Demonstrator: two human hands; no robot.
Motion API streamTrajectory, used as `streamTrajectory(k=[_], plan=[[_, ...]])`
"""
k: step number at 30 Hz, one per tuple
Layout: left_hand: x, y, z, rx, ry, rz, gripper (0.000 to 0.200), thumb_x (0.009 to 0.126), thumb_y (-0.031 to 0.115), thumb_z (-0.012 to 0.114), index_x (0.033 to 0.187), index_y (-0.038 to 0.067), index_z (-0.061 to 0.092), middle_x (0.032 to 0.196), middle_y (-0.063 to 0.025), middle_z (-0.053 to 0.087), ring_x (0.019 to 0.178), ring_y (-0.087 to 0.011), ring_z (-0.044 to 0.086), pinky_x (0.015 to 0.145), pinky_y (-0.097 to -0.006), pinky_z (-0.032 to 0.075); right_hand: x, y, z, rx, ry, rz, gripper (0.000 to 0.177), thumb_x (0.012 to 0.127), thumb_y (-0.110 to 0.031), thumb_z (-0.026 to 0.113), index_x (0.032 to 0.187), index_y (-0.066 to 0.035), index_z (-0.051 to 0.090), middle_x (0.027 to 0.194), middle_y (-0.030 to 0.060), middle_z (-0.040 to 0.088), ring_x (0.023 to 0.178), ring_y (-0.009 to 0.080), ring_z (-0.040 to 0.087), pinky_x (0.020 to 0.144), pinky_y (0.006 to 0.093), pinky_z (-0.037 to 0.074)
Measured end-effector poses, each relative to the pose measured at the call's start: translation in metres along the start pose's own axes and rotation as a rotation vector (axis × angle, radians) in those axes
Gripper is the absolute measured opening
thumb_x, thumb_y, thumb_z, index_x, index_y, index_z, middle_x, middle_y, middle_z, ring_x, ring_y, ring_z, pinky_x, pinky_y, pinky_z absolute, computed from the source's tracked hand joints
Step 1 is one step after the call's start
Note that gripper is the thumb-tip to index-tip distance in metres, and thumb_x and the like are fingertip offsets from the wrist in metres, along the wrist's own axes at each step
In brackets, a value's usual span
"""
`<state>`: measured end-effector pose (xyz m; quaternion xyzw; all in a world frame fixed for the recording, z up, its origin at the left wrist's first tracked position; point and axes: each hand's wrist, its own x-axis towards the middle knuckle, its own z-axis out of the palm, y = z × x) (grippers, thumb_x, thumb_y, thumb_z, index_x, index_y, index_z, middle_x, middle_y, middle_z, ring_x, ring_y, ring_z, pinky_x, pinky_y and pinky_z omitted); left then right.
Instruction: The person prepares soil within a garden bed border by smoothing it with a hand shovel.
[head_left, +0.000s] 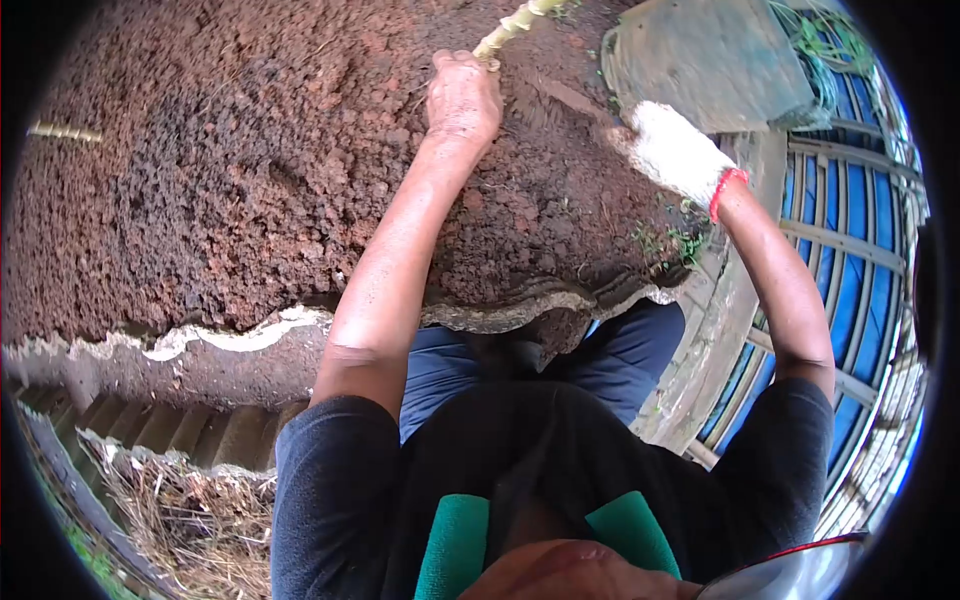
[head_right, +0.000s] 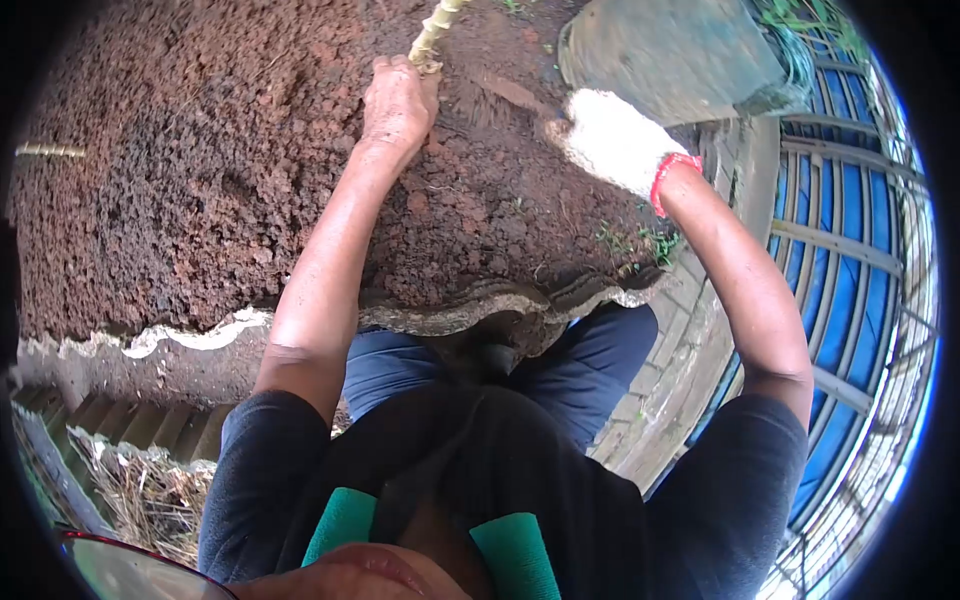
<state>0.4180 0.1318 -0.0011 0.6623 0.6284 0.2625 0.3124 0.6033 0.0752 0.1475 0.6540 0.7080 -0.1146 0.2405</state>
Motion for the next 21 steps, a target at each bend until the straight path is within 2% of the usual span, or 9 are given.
streamTrajectory(k=[4,7,10,12,13,15,16,18,21], plan=[[0.000,0.000,0.000,-0.021,0.011,0.032,0.039,0.093,0.023,0.068,0.115,-0.008,0.059,0.120,-0.0280,0.055,0.101,-0.0432,0.067,0.087,-0.0458,0.058,0.033,-0.021,-0.011,0.079,-0.040,-0.012,0.050,0.098,-0.042,0.052,0.093,0.005,0.069,0.084,0.0255,0.069,0.083,0.0408,0.069,0.077,0.0471,0.054],[0.003,-0.001,0.001,-0.015,0.005,0.046,0.043,0.092,0.025,0.069,0.114,-0.010,0.059,0.121,-0.0342,0.055,0.105,-0.0469,0.065,0.090,-0.0474,0.056,0.105,-0.034,0.008,0.035,0.113,-0.114,0.041,0.097,-0.034,0.049,0.106,0.000,0.070,0.094,0.0233,0.072,0.087,0.0373,0.071,0.081,0.0452,0.055],[0.006,-0.008,0.006,-0.010,0.094,0.074,0.043,0.092,0.026,0.069,0.112,-0.010,0.058,0.119,-0.0358,0.056,0.104,-0.0480,0.064,0.090,-0.0490,0.056,0.186,-0.038,0.054,0.050,0.412,-0.256,0.046,0.096,-0.040,0.052,0.098,0.003,0.069,0.095,0.0272,0.069,0.090,0.0421,0.068,0.084,0.0467,0.054],[-0.001,-0.009,0.008,-0.039,0.101,0.103,0.043,0.093,0.028,0.066,0.110,-0.010,0.058,0.114,-0.0338,0.058,0.101,-0.0475,0.064,0.089,-0.0506,0.055,0.154,-0.051,0.008,0.261,0.071,0.024,0.035,0.088,-0.035,0.057,0.093,-0.005,0.074,0.091,0.0213,0.073,0.089,0.0382,0.071,0.078,0.0471,0.056],[0.003,-0.011,0.008,-0.006,0.084,0.129,0.043,0.094,0.029,0.066,0.110,-0.010,0.058,0.113,-0.0332,0.058,0.101,-0.0473,0.064,0.088,-0.0507,0.055,0.154,-0.031,0.025,0.003,0.205,-0.133,0.037,0.089,-0.033,0.054,0.095,-0.003,0.075,0.093,0.0211,0.073,0.090,0.0354,0.072,0.078,0.0460,0.057],[0.004,-0.015,0.012,0.039,0.099,0.154,0.045,0.095,0.031,0.064,0.110,-0.010,0.059,0.114,-0.0326,0.058,0.102,-0.0463,0.064,0.089,-0.0498,0.054,0.080,-0.012,0.030,0.021,0.221,-0.192,0.047,0.098,-0.042,0.052,0.098,0.003,0.067,0.093,0.0258,0.069,0.089,0.0412,0.068,0.082,0.0481,0.055],[0.003,-0.014,0.010,0.042,0.076,0.144,0.045,0.095,0.031,0.064,0.111,-0.010,0.059,0.115,-0.0326,0.058,0.103,-0.0460,0.064,0.089,-0.0495,0.054,0.031,-0.023,0.009,0.136,0.023,-0.003,0.039,0.097,-0.033,0.049,0.101,0.000,0.071,0.098,0.0251,0.071,0.093,0.0375,0.070,0.086,0.0460,0.055],[0.003,-0.010,0.005,0.045,0.048,0.123,0.046,0.095,0.031,0.065,0.113,-0.011,0.059,0.116,-0.0325,0.058,0.104,-0.0453,0.064,0.090,-0.0489,0.054,-0.007,0.007,0.038,0.070,0.145,0.007,0.043,0.098,-0.039,0.052,0.096,0.001,0.070,0.091,0.0245,0.070,0.087,0.0390,0.070,0.081,0.0475,0.055],[0.003,-0.007,0.001,0.053,0.034,0.119,0.047,0.094,0.030,0.066,0.115,-0.012,0.058,0.117,-0.0325,0.058,0.106,-0.0445,0.064,0.090,-0.0483,0.055,-0.014,0.005,0.020,0.050,0.060,0.081,0.042,0.098,-0.037,0.053,0.098,0.002,0.069,0.092,0.0248,0.070,0.087,0.0392,0.070,0.082,0.0477,0.055]])
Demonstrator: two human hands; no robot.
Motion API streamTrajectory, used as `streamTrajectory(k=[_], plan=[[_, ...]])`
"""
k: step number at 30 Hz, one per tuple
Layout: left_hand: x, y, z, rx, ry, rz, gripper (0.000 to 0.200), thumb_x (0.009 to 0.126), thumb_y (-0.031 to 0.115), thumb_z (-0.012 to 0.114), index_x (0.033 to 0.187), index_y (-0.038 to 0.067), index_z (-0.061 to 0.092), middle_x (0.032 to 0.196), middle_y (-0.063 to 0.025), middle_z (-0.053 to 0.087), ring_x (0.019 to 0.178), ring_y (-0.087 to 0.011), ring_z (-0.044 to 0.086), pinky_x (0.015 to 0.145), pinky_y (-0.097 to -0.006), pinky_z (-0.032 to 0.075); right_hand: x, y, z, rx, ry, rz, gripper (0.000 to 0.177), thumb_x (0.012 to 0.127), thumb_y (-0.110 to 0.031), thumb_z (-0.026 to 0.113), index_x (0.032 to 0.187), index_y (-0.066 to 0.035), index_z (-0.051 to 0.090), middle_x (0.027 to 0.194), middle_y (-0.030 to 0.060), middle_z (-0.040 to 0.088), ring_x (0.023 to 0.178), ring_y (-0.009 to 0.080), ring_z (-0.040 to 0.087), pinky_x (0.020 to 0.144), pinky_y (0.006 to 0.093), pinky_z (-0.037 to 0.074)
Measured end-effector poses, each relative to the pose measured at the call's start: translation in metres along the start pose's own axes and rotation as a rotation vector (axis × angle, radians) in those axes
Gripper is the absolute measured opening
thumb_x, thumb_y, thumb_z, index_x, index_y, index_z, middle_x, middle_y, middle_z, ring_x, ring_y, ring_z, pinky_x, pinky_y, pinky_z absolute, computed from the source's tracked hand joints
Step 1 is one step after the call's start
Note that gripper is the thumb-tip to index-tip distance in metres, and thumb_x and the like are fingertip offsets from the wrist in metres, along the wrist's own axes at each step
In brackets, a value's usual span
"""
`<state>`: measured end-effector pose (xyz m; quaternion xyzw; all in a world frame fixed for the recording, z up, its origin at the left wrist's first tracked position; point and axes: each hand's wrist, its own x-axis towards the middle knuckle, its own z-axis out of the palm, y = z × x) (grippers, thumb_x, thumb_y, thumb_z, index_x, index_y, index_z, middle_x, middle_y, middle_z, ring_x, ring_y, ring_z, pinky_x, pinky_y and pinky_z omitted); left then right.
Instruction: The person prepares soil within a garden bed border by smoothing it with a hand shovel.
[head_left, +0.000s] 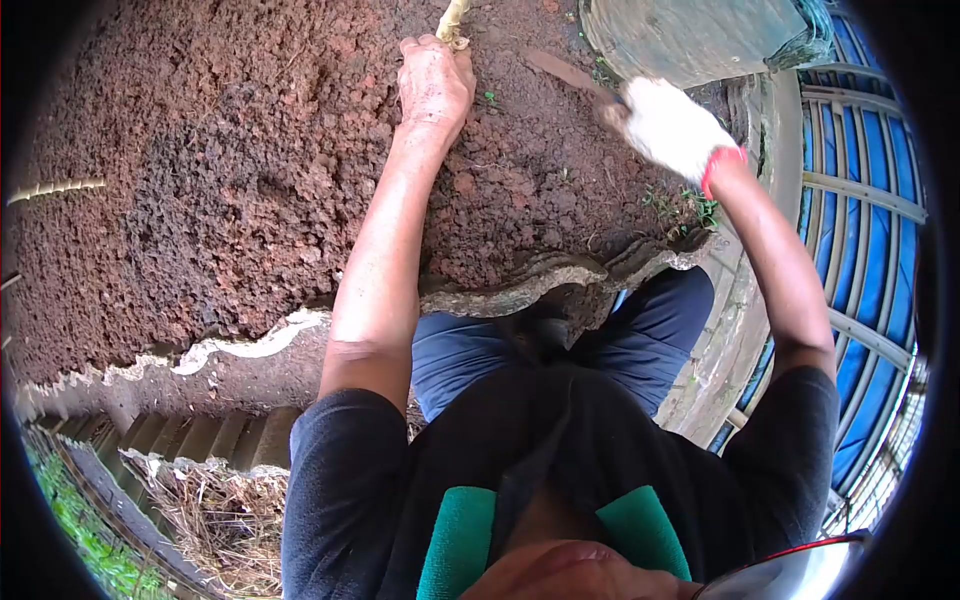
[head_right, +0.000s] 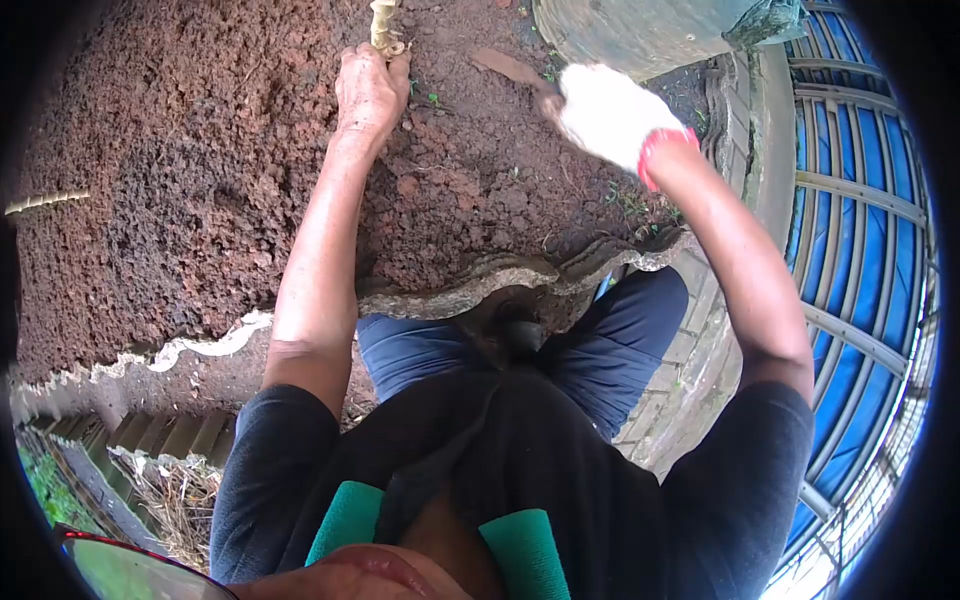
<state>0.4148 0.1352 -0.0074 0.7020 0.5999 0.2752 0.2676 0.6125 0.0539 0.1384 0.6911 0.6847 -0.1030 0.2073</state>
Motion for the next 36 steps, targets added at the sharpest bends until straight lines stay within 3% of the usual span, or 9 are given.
streamTrajectory(k=[5,11,19,23,25,27,33,34,36], plan=[[0.004,-0.004,0.002,0.021,-0.023,0.001,0.043,0.094,0.028,0.067,0.111,-0.011,0.061,0.113,-0.0306,0.060,0.103,-0.0421,0.065,0.086,-0.0476,0.056,0.077,-0.012,-0.005,-0.126,0.019,-0.143,0.040,0.095,-0.033,0.049,0.107,-0.002,0.070,0.101,0.0212,0.072,0.093,0.0391,0.070,0.085,0.0470,0.056],[0.005,-0.016,0.008,0.049,0.068,0.121,0.047,0.093,0.035,0.067,0.104,-0.010,0.063,0.105,-0.0295,0.063,0.100,-0.0429,0.064,0.089,-0.0495,0.052,0.052,-0.009,0.076,0.241,0.229,0.013,0.043,0.097,-0.038,0.049,0.102,-0.001,0.070,0.102,0.0260,0.070,0.099,0.0401,0.068,0.088,0.0490,0.053],[0.010,-0.024,0.004,0.019,-0.007,0.183,0.044,0.089,0.029,0.069,0.109,-0.010,0.060,0.113,-0.0328,0.059,0.104,-0.0474,0.063,0.090,-0.0490,0.053,0.008,0.009,0.029,0.160,0.040,-0.002,0.046,0.099,-0.041,0.050,0.109,0.001,0.068,0.105,0.0249,0.070,0.100,0.0407,0.068,0.088,0.0479,0.054],[0.011,-0.019,0.006,0.087,-0.030,0.113,0.047,0.090,0.031,0.070,0.110,-0.010,0.059,0.111,-0.0335,0.059,0.103,-0.0461,0.064,0.090,-0.0481,0.054,0.109,-0.015,0.035,0.094,0.140,-0.176,0.039,0.093,-0.030,0.049,0.112,-0.003,0.070,0.113,0.0229,0.069,0.104,0.0410,0.067,0.091,0.0470,0.053],[0.011,-0.024,0.008,0.087,-0.001,0.236,0.044,0.090,0.029,0.070,0.109,-0.010,0.060,0.113,-0.0324,0.060,0.098,-0.0461,0.066,0.087,-0.0481,0.056,0.152,-0.037,0.036,0.128,0.202,-0.113,0.038,0.093,-0.031,0.049,0.112,-0.004,0.069,0.114,0.0220,0.069,0.103,0.0412,0.067,0.092,0.0477,0.053],[0.005,-0.019,0.012,0.044,0.105,0.126,0.044,0.089,0.033,0.071,0.101,-0.009,0.065,0.102,-0.0296,0.065,0.095,-0.0451,0.065,0.085,-0.0498,0.053,0.192,-0.048,0.048,0.140,0.219,-0.089,0.036,0.091,-0.022,0.046,0.113,-0.006,0.071,0.117,0.0200,0.069,0.105,0.0384,0.068,0.091,0.0461,0.054],[0.005,-0.014,0.003,0.085,0.035,0.119,0.039,0.090,0.027,0.069,0.106,-0.008,0.061,0.112,-0.0331,0.060,0.099,-0.0473,0.065,0.086,-0.0487,0.056,0.095,-0.049,0.029,0.190,0.407,-0.105,0.034,0.095,-0.025,0.049,0.109,-0.004,0.071,0.111,0.0209,0.070,0.101,0.0367,0.070,0.087,0.0465,0.056],[0.005,-0.017,0.007,0.114,0.086,0.139,0.037,0.090,0.027,0.069,0.102,-0.008,0.063,0.106,-0.0326,0.064,0.096,-0.0467,0.066,0.085,-0.0487,0.056,0.084,-0.045,0.022,0.187,0.448,-0.117,0.037,0.095,-0.032,0.051,0.108,-0.002,0.070,0.108,0.0218,0.071,0.100,0.0363,0.070,0.086,0.0464,0.056],[0.004,-0.012,0.001,0.053,-0.023,0.081,0.036,0.089,0.027,0.069,0.098,-0.008,0.064,0.099,-0.0320,0.066,0.093,-0.0463,0.067,0.083,-0.0493,0.056,0.065,-0.029,-0.010,0.140,0.231,-0.142,0.040,0.095,-0.033,0.053,0.107,0.001,0.069,0.106,0.0241,0.070,0.098,0.0367,0.070,0.088,0.0459,0.055]])
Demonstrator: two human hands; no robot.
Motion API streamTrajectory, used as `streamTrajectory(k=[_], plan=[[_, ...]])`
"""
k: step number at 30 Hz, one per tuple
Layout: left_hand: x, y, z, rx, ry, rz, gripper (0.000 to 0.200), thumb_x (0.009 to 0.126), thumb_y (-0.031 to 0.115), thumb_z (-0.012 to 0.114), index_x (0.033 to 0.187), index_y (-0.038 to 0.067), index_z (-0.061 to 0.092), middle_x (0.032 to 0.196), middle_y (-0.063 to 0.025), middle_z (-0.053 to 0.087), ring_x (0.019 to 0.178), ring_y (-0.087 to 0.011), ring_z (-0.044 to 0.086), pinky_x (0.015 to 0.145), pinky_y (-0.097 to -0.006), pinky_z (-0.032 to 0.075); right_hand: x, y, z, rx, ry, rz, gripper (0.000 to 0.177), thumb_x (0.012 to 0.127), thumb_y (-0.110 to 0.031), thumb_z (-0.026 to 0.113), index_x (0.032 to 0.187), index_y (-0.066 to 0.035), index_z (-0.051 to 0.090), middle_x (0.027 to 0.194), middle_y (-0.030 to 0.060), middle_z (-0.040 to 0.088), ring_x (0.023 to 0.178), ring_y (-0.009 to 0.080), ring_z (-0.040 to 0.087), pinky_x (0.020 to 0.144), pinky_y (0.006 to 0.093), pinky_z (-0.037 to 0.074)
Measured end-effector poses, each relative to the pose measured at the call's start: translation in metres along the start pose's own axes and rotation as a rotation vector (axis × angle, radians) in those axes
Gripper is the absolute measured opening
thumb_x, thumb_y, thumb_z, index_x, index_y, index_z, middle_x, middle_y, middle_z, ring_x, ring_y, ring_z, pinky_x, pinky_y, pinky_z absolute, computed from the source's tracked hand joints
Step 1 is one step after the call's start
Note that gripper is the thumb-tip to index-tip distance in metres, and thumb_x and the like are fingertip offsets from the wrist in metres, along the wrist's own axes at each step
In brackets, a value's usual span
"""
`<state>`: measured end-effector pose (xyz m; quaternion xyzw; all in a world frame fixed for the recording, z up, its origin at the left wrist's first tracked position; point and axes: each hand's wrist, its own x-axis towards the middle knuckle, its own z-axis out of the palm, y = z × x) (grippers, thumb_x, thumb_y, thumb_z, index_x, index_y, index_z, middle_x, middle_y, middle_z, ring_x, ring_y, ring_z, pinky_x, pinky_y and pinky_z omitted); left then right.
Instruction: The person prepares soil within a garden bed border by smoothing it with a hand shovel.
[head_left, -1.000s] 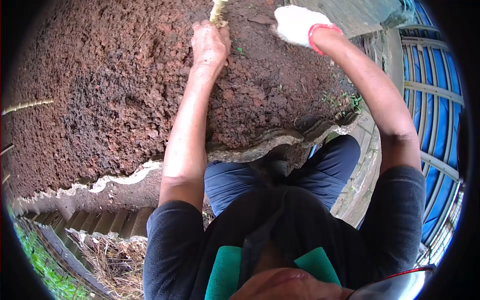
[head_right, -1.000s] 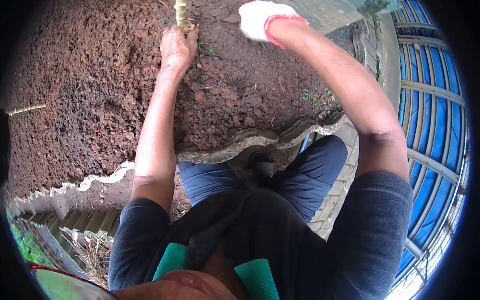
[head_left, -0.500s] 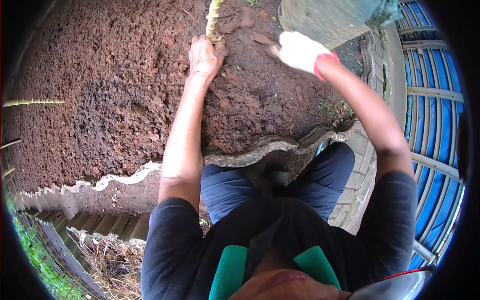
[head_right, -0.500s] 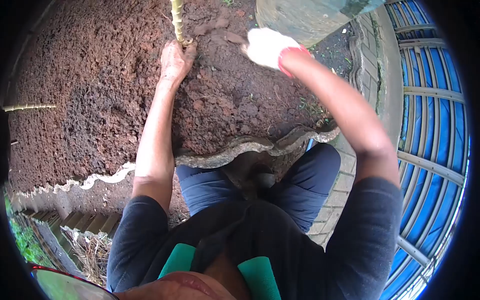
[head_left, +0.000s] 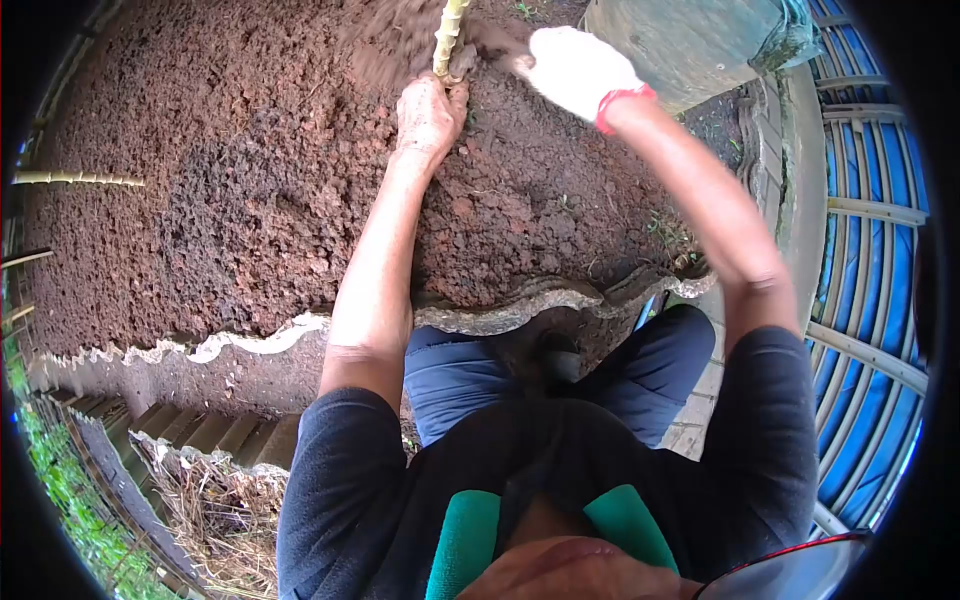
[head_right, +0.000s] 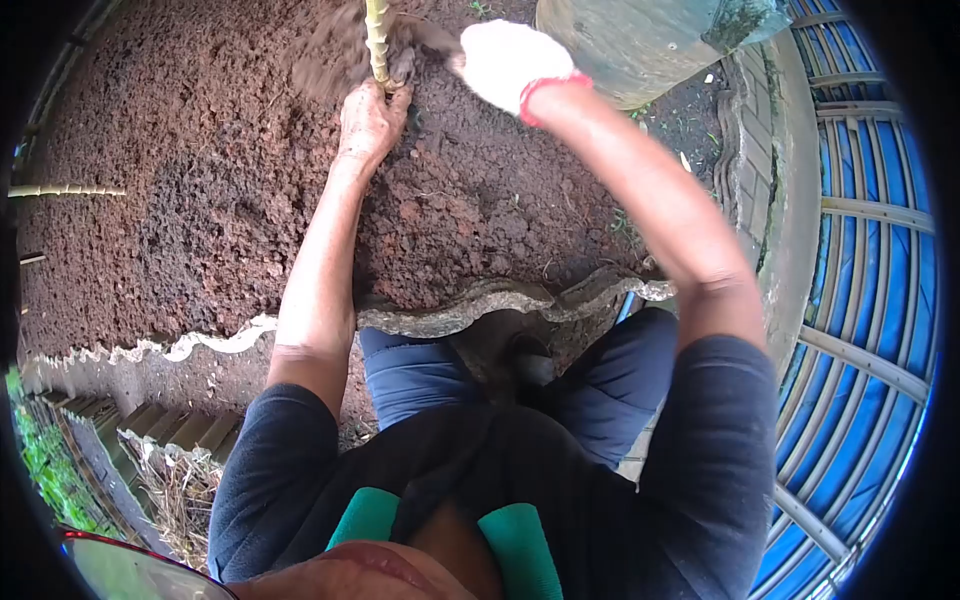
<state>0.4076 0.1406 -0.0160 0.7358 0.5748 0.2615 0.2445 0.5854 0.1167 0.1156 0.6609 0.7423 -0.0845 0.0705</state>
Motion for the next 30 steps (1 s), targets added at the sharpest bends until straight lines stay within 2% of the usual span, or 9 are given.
streamTrajectory(k=[3,6,8,11,15,17,19,25,30], plan=[[0.002,-0.004,0.001,-0.051,0.024,0.045,0.033,0.089,0.026,0.068,0.092,-0.007,0.066,0.090,-0.0310,0.068,0.088,-0.0461,0.068,0.080,-0.0501,0.056,0.017,0.042,-0.010,-0.139,-0.188,-0.203,0.052,0.087,-0.043,0.066,0.103,0.006,0.069,0.101,0.0271,0.070,0.096,0.0398,0.069,0.087,0.0448,0.054],[0.009,-0.002,0.010,-0.088,0.051,-0.008,0.032,0.089,0.024,0.066,0.092,-0.008,0.068,0.092,-0.0305,0.068,0.088,-0.0475,0.068,0.080,-0.0506,0.057,0.039,0.000,-0.030,0.053,-0.416,-0.041,0.042,0.093,-0.041,0.063,0.095,0.001,0.063,0.077,0.0159,0.063,0.069,0.0245,0.063,0.063,0.0411,0.051],[0.012,-0.005,0.014,-0.081,0.078,0.020,0.026,0.088,0.024,0.070,0.094,-0.001,0.072,0.090,-0.0279,0.069,0.087,-0.0413,0.069,0.081,-0.0465,0.056,0.096,0.009,0.056,0.340,-0.086,-0.313,0.037,0.092,-0.039,0.064,0.092,-0.003,0.062,0.064,0.0105,0.060,0.059,0.0250,0.058,0.057,0.0417,0.050],[0.004,0.000,0.018,-0.035,0.162,-0.042,0.031,0.088,0.024,0.068,0.100,-0.004,0.066,0.094,-0.0313,0.065,0.096,-0.0454,0.065,0.085,-0.0509,0.054,0.160,-0.010,0.079,-0.172,-0.072,-0.551,0.040,0.093,-0.045,0.062,0.093,-0.005,0.064,0.077,0.0136,0.067,0.071,0.0315,0.065,0.064,0.0435,0.052],[0.005,-0.008,0.022,0.009,0.213,0.076,0.032,0.088,0.023,0.068,0.099,-0.007,0.064,0.094,-0.0325,0.064,0.092,-0.0467,0.065,0.079,-0.0526,0.055,0.151,-0.003,0.084,-0.062,0.186,-0.331,0.042,0.092,-0.050,0.059,0.093,-0.007,0.062,0.090,0.0158,0.071,0.082,0.0369,0.070,0.071,0.0470,0.055],[0.007,-0.011,0.018,-0.078,0.127,0.059,0.030,0.086,0.021,0.069,0.095,-0.007,0.065,0.095,-0.0322,0.065,0.088,-0.0463,0.067,0.079,-0.0497,0.056,0.107,-0.018,0.013,0.033,0.010,-0.197,0.030,0.087,-0.024,0.059,0.101,0.000,0.072,0.091,0.0200,0.073,0.086,0.0372,0.072,0.077,0.0444,0.057],[0.003,-0.003,0.007,-0.062,0.102,0.010,0.035,0.086,0.025,0.070,0.096,-0.008,0.066,0.100,-0.0322,0.065,0.092,-0.0464,0.066,0.083,-0.0495,0.055,0.063,-0.008,-0.003,0.036,0.152,-0.201,0.039,0.095,-0.039,0.054,0.114,-0.007,0.065,0.100,0.0202,0.071,0.093,0.0387,0.069,0.080,0.0469,0.056],[0.007,-0.002,0.003,-0.033,-0.012,-0.095,0.052,0.085,0.036,0.072,0.115,-0.006,0.063,0.124,-0.0324,0.058,0.103,-0.0448,0.066,0.091,-0.0486,0.055,-0.046,0.012,-0.024,-0.281,-0.216,0.105,0.040,0.094,-0.034,0.050,0.115,-0.004,0.067,0.114,0.0229,0.069,0.109,0.0402,0.066,0.095,0.0467,0.053],[0.001,0.011,-0.018,-0.152,0.101,-0.007,0.054,0.094,0.042,0.062,0.117,-0.006,0.062,0.121,-0.0267,0.057,0.099,-0.0448,0.066,0.090,-0.0511,0.054,0.025,0.010,-0.011,-0.318,-0.357,0.033,0.041,0.096,-0.034,0.051,0.119,-0.003,0.065,0.123,0.0207,0.066,0.111,0.0378,0.064,0.097,0.0448,0.051]])
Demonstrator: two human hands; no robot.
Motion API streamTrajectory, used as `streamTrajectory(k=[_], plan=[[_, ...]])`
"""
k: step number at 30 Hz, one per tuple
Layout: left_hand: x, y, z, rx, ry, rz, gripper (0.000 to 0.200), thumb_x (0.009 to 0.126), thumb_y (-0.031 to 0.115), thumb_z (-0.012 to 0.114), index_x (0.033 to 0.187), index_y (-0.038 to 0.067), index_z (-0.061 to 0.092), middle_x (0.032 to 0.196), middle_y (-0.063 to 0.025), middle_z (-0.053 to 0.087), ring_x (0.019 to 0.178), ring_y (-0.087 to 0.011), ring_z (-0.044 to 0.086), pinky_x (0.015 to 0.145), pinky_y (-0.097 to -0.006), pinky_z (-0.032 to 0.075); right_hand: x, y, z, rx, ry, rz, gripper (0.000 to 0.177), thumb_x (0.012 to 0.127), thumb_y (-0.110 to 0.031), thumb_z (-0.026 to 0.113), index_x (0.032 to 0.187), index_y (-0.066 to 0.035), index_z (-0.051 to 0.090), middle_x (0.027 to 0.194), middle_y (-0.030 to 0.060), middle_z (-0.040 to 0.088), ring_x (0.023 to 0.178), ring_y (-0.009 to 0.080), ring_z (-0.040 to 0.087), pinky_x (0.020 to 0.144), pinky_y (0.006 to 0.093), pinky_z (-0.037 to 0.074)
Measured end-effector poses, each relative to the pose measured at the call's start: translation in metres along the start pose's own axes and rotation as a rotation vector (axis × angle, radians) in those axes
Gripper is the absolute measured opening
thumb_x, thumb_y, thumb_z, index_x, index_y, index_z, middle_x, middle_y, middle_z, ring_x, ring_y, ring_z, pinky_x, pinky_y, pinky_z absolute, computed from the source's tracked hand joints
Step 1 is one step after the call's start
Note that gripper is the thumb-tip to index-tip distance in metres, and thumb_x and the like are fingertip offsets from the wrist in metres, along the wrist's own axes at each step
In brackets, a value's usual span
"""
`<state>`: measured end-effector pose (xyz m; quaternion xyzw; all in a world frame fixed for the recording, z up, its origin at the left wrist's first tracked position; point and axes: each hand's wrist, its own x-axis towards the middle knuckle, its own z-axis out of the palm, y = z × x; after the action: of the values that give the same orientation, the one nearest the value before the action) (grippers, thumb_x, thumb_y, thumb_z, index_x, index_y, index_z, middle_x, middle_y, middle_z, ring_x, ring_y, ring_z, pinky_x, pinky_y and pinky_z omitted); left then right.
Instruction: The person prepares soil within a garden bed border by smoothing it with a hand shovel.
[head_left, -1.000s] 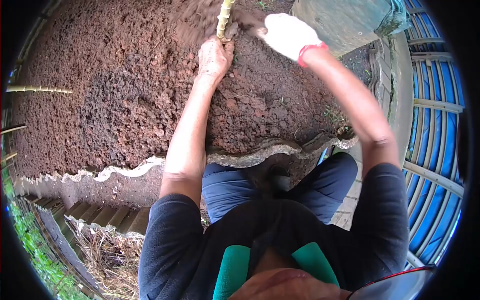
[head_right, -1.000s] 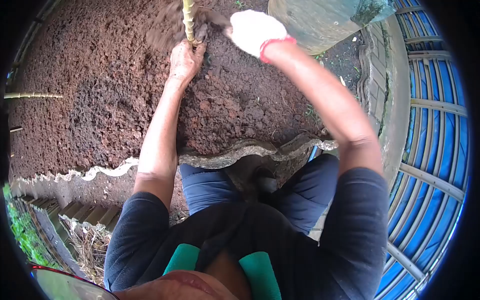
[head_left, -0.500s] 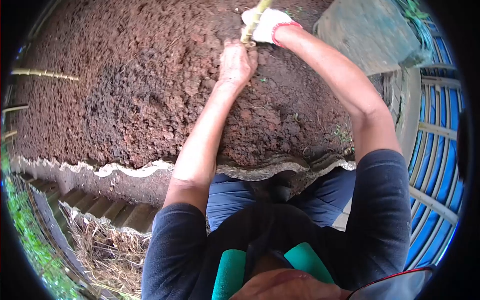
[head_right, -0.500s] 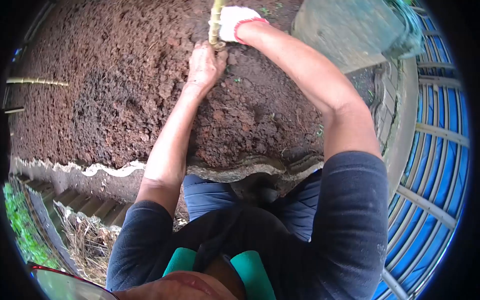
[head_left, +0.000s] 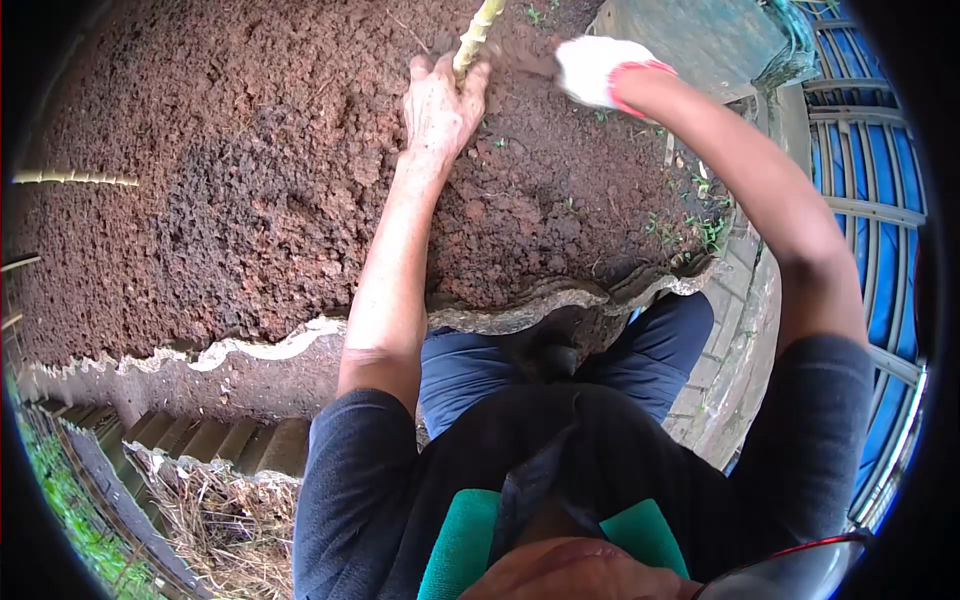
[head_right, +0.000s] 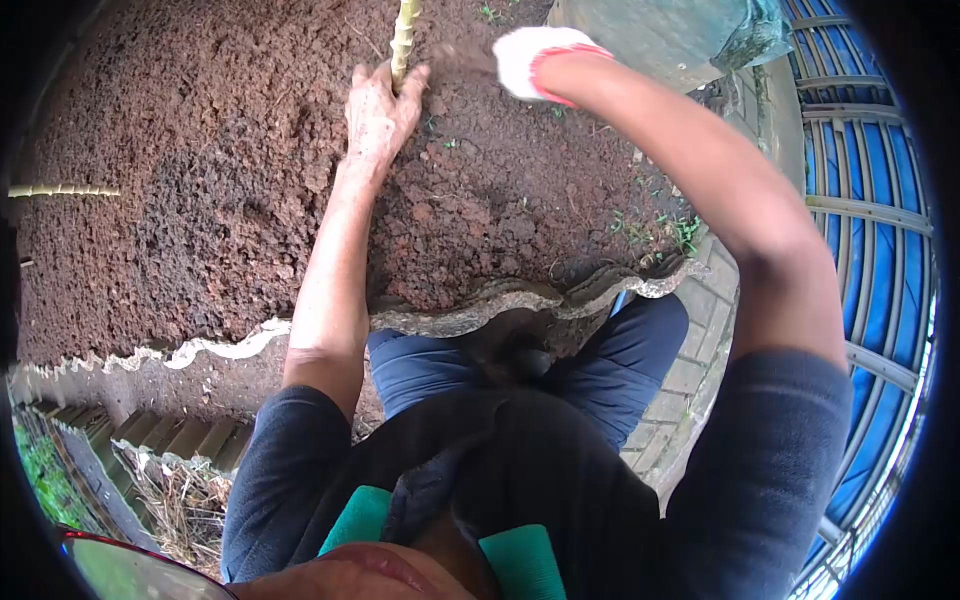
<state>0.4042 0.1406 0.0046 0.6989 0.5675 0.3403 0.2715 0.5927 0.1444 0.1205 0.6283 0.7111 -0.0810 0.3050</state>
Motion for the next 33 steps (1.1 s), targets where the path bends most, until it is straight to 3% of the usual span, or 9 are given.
streamTrajectory(k=[9,11,13,14,20,24,27,29,33], plan=[[0.012,-0.025,0.018,0.104,0.137,0.195,0.044,0.101,0.038,0.054,0.087,-0.003,0.065,0.086,-0.0238,0.065,0.087,-0.0393,0.065,0.080,-0.0502,0.051,0.067,-0.012,0.064,0.134,0.418,0.080,0.034,0.090,-0.018,0.047,0.106,-0.008,0.074,0.113,0.0166,0.072,0.100,0.0344,0.071,0.085,0.0456,0.057],[0.011,-0.018,0.004,0.103,-0.003,0.140,0.040,0.098,0.031,0.057,0.098,-0.008,0.067,0.109,-0.0339,0.064,0.093,-0.0453,0.067,0.085,-0.0511,0.054,0.047,-0.020,0.070,0.218,0.495,0.101,0.031,0.089,-0.018,0.048,0.099,-0.005,0.075,0.108,0.0197,0.072,0.096,0.0348,0.072,0.080,0.0452,0.058],[0.013,-0.017,0.000,0.128,0.005,0.175,0.040,0.097,0.033,0.059,0.092,-0.006,0.068,0.099,-0.0289,0.066,0.094,-0.0443,0.064,0.085,-0.0527,0.051,0.018,-0.015,0.063,0.288,0.194,0.068,0.031,0.090,-0.021,0.050,0.094,-0.004,0.075,0.102,0.0207,0.073,0.091,0.0359,0.072,0.079,0.0455,0.058],[0.013,-0.015,0.000,0.130,0.020,0.170,0.041,0.097,0.034,0.059,0.091,-0.005,0.068,0.096,-0.0276,0.066,0.093,-0.0436,0.064,0.084,-0.0528,0.050,0.008,-0.015,0.084,0.363,0.543,0.054,0.033,0.092,-0.027,0.052,0.099,-0.001,0.071,0.095,0.0219,0.073,0.086,0.0362,0.073,0.079,0.0455,0.058],[0.013,-0.020,-0.002,0.113,0.016,0.164,0.042,0.097,0.037,0.059,0.090,-0.003,0.068,0.090,-0.0251,0.065,0.091,-0.0418,0.063,0.082,-0.0509,0.049,-0.057,-0.001,0.099,0.490,0.164,0.047,0.041,0.096,-0.034,0.052,0.107,0.004,0.061,0.103,0.0267,0.069,0.095,0.0418,0.069,0.086,0.0479,0.055],[0.010,-0.010,-0.008,0.080,-0.033,0.061,0.043,0.097,0.038,0.058,0.093,-0.003,0.068,0.090,-0.0257,0.065,0.090,-0.0417,0.064,0.081,-0.0503,0.050,-0.064,0.018,0.082,0.390,0.271,0.018,0.036,0.095,-0.031,0.052,0.106,0.001,0.063,0.102,0.0249,0.069,0.096,0.0425,0.068,0.088,0.0492,0.054],[0.012,-0.018,-0.001,0.076,0.021,0.141,0.049,0.097,0.045,0.060,0.085,-0.003,0.060,0.084,-0.0253,0.064,0.083,-0.0419,0.065,0.074,-0.0495,0.049,0.005,0.005,0.042,0.325,0.225,-0.074,0.037,0.095,-0.030,0.052,0.112,-0.002,0.068,0.114,0.0269,0.067,0.100,0.0406,0.068,0.089,0.0470,0.054],[0.011,-0.015,-0.001,0.083,0.008,0.086,0.047,0.097,0.043,0.061,0.086,-0.003,0.060,0.084,-0.0254,0.064,0.083,-0.0423,0.065,0.075,-0.0498,0.049,0.143,-0.019,0.084,0.359,0.657,-0.225,0.034,0.096,-0.027,0.049,0.112,-0.008,0.072,0.117,0.0218,0.069,0.102,0.0379,0.069,0.089,0.0455,0.055],[0.012,-0.020,0.004,0.031,0.117,0.147,0.047,0.096,0.042,0.061,0.084,-0.004,0.063,0.088,-0.0280,0.065,0.088,-0.0464,0.063,0.078,-0.0530,0.048,0.172,-0.068,0.018,0.348,0.527,-0.020,0.033,0.094,-0.022,0.047,0.108,-0.011,0.074,0.113,0.0163,0.072,0.104,0.0356,0.069,0.088,0.0467,0.056]])
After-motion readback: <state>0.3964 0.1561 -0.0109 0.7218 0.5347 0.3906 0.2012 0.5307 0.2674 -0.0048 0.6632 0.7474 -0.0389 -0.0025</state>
